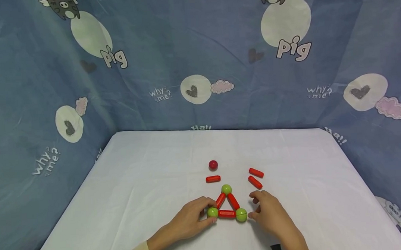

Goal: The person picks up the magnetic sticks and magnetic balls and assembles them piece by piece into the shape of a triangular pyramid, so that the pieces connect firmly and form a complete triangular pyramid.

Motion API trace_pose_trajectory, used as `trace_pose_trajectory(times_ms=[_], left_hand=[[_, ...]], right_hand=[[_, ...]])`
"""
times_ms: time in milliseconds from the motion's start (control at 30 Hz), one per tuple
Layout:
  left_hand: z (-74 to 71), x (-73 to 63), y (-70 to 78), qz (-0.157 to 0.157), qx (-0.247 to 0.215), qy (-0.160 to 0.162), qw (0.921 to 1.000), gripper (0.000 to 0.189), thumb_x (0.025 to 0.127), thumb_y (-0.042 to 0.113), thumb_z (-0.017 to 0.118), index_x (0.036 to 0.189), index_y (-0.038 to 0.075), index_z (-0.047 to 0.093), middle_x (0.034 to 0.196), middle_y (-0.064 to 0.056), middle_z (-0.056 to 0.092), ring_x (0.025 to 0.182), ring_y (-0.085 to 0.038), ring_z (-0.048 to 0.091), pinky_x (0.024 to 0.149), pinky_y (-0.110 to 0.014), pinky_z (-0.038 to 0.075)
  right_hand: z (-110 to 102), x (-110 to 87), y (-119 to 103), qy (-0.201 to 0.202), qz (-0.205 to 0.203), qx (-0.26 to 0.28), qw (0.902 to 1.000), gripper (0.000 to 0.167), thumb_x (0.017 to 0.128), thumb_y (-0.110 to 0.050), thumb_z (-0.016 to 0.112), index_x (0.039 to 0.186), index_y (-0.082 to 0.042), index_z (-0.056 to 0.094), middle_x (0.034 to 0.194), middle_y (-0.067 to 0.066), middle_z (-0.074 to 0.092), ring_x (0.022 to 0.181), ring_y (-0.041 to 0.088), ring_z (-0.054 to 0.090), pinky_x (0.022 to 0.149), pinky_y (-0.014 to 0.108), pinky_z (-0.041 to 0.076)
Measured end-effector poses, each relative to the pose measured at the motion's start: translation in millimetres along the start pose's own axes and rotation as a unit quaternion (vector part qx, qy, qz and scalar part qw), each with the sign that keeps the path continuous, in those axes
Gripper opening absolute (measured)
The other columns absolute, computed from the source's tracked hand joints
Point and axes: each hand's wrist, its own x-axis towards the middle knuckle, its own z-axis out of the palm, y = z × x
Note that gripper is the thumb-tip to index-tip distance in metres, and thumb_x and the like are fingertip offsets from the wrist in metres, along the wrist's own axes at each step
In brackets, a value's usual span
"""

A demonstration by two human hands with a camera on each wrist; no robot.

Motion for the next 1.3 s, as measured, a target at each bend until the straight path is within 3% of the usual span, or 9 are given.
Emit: trace_pose_trajectory(times_ms=[133, 300, 667, 900, 1300], left_hand=[[2.0, 1.1, 0.8, 0.002, -0.002, 0.005, 1.0, 0.029, 0.093, 0.038, 0.075, 0.117, 0.028, 0.063, 0.1, 0.017, 0.061, 0.087, 0.002, 0.053, 0.079, -0.017, 0.047], [3.5, 1.6, 0.9, 0.0, -0.003, 0.004, 1.0, 0.028, 0.092, 0.036, 0.075, 0.116, 0.028, 0.063, 0.095, 0.017, 0.059, 0.084, 0.0, 0.051, 0.078, -0.018, 0.046], [0.3, 0.4, -0.7, -0.008, -0.009, -0.005, 0.9999, 0.03, 0.093, 0.039, 0.074, 0.118, 0.029, 0.062, 0.097, 0.018, 0.059, 0.086, 0.001, 0.051, 0.08, -0.019, 0.047], [2.2, -0.5, -2.3, 0.004, -0.008, -0.003, 1.0, 0.029, 0.094, 0.04, 0.073, 0.119, 0.03, 0.061, 0.099, 0.019, 0.06, 0.089, 0.002, 0.052, 0.085, -0.021, 0.049], [4.4, -0.2, -3.5, 0.006, 0.0, 0.003, 1.0, 0.028, 0.094, 0.039, 0.073, 0.118, 0.029, 0.061, 0.099, 0.019, 0.06, 0.088, 0.001, 0.052, 0.084, -0.02, 0.049]], right_hand=[[-15, 5.7, 11, 0.041, -0.009, -0.007, 0.9991, 0.053, 0.081, -0.017, 0.086, 0.125, 0.0, 0.063, 0.109, 0.008, 0.067, 0.087, 0.017, 0.066, 0.073, 0.037, 0.056], [-23, 18.8, 21, 0.057, -0.014, -0.007, 0.9982, 0.05, 0.085, -0.019, 0.083, 0.124, 0.002, 0.062, 0.112, 0.014, 0.067, 0.09, 0.022, 0.07, 0.077, 0.041, 0.059], [-11, 48.2, 28, 0.056, 0.013, 0.002, 0.9984, 0.051, 0.085, -0.02, 0.083, 0.123, 0.004, 0.06, 0.11, 0.016, 0.063, 0.095, 0.026, 0.064, 0.077, 0.04, 0.06], [-4, 52.9, 33, 0.09, 0.021, -0.015, 0.9956, 0.044, 0.085, -0.012, 0.081, 0.118, 0.007, 0.061, 0.103, 0.019, 0.062, 0.09, 0.028, 0.062, 0.079, 0.045, 0.057], [-3, 56.9, 36, 0.101, 0.006, -0.019, 0.9946, 0.028, 0.091, -0.011, 0.073, 0.112, 0.005, 0.065, 0.101, 0.017, 0.066, 0.088, 0.027, 0.063, 0.076, 0.043, 0.055]])
